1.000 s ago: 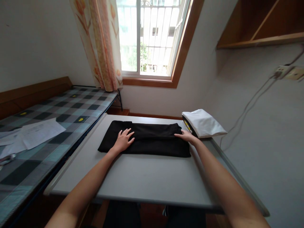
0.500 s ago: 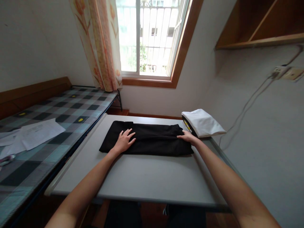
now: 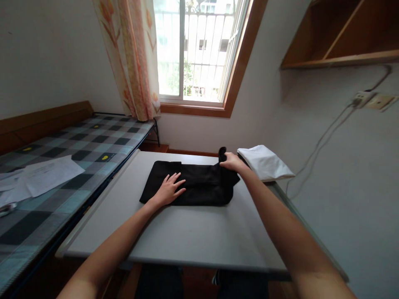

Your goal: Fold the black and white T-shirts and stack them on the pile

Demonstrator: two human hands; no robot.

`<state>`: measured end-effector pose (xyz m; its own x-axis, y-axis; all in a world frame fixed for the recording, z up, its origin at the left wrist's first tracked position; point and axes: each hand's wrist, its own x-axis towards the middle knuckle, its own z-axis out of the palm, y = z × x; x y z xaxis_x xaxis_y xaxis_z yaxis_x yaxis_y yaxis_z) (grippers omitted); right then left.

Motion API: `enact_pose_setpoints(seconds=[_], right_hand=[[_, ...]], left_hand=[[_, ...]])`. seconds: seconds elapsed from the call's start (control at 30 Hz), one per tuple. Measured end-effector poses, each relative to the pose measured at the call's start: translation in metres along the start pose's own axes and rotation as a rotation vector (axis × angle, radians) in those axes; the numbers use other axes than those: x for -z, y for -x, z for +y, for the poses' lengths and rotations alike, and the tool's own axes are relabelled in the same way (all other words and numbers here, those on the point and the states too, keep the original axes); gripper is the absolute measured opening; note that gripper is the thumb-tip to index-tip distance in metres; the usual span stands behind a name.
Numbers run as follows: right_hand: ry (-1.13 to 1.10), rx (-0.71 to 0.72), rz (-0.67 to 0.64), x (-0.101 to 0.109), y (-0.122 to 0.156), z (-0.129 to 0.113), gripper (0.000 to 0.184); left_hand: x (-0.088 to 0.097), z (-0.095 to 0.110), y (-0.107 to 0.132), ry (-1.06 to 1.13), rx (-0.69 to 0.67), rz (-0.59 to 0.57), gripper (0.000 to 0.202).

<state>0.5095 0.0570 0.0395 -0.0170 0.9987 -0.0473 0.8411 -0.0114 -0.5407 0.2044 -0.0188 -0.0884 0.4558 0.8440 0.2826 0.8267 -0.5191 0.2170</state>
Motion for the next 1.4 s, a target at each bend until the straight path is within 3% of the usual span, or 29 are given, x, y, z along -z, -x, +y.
enact_pose_setpoints(seconds=[0.03, 0.13, 0.27, 0.37, 0.53, 0.63, 0.73, 0.83, 0.93, 1.03, 1.13, 1.23, 1.4], right_hand=[[-0.118, 0.11, -0.043, -0.011, 0.003, -0.015, 0.036], [-0.214, 0.234, -0.111, -0.049, 0.017, -0.044, 0.035], [-0.276, 0.317, -0.166, -0.083, 0.034, -0.046, 0.036], [-0.291, 0.352, -0.172, -0.082, 0.04, -0.03, 0.031], [-0.207, 0.498, 0.011, -0.066, 0.06, 0.015, 0.031], [-0.047, 0.615, 0.054, -0.063, 0.085, 0.044, 0.049], [0.087, 0.634, 0.086, -0.069, 0.109, 0.063, 0.067], [0.181, 0.591, 0.145, -0.085, 0.124, 0.068, 0.066], [0.232, 0.475, 0.236, -0.103, 0.131, 0.061, 0.064], [0.215, 0.316, 0.312, -0.115, 0.134, 0.051, 0.058], [0.198, 0.251, 0.33, -0.117, 0.136, 0.046, 0.054], [0.249, 0.241, 0.318, -0.116, 0.138, 0.046, 0.058], [0.283, 0.212, 0.316, -0.117, 0.14, 0.047, 0.059]], left_hand=[[0.0, -0.001, 0.001, 0.003, 0.0, 0.0, 0.046], [0.002, -0.001, 0.002, 0.017, -0.002, 0.004, 0.045], [0.002, -0.001, 0.002, 0.022, -0.005, 0.0, 0.044], [0.0, -0.001, 0.002, 0.016, -0.003, 0.004, 0.043], [0.001, 0.001, 0.002, 0.037, -0.006, 0.065, 0.039], [0.007, 0.008, 0.0, 0.104, 0.001, 0.141, 0.034], [0.015, 0.015, -0.01, 0.24, 0.041, 0.185, 0.031], [0.022, 0.017, -0.036, 0.329, 0.072, 0.181, 0.029], [0.026, 0.018, -0.082, 0.31, 0.082, 0.124, 0.03], [0.022, 0.024, -0.134, 0.282, 0.127, -0.014, 0.034], [0.011, 0.035, -0.177, 0.262, 0.157, -0.16, 0.036], [-0.001, 0.043, -0.204, 0.255, 0.19, -0.268, 0.034], [-0.015, 0.047, -0.229, 0.234, 0.291, -0.38, 0.037]])
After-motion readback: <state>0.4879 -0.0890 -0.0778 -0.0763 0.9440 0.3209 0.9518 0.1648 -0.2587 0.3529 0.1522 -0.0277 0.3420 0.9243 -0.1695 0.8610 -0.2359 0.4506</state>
